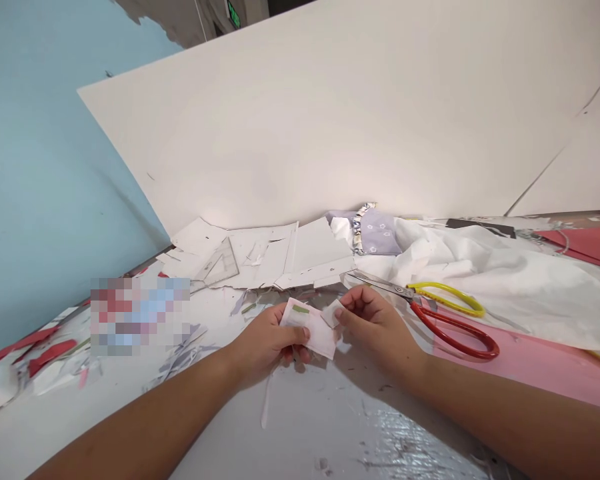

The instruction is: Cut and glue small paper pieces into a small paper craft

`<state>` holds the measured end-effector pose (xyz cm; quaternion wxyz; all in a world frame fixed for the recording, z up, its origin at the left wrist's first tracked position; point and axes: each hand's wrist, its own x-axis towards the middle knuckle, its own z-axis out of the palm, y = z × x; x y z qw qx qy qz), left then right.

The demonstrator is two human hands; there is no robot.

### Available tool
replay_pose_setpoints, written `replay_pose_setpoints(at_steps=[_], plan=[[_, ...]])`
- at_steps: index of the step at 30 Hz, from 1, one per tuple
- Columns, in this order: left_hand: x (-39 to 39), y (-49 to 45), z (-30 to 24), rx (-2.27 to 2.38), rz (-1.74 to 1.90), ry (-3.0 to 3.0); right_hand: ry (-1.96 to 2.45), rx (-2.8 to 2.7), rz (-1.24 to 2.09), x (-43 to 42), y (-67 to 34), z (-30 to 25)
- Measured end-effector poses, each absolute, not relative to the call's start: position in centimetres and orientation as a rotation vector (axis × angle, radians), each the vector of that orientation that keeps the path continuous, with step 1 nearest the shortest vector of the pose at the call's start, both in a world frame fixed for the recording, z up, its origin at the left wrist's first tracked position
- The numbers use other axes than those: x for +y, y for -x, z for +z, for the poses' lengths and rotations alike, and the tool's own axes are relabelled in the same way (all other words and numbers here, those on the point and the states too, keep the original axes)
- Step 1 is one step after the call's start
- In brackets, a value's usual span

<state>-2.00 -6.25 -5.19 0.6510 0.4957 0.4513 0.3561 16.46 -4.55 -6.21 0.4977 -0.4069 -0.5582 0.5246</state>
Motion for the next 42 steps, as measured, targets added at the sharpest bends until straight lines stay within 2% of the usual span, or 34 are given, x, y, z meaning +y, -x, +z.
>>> replay_pose_setpoints(at_steps=[12,21,25,31,42], plan=[[-5.9,2.4,-5.0,0.992,0.787,-1.066,0.931,-1.36,1.336,-4.9,-16.3,-5.9],[-6.2,2.2,-4.9,0.8,0.901,-1.064,1.098,-1.267,1.291,-5.2,-16.1,-5.6],[-6.6,1.3,-4.9,0.898,0.861,-1.06,1.043,-1.239,1.351,-5.5,-15.9,-5.9],[-6.8,1.0,-5.1,0.864,0.855,-1.037,1.088,-1.27,1.206,-5.4,-15.8,-5.9],[-6.8,1.3,-4.9,0.888,0.817,-1.036,1.144,-1.361,1.2,-5.4,-16.1,-5.9]])
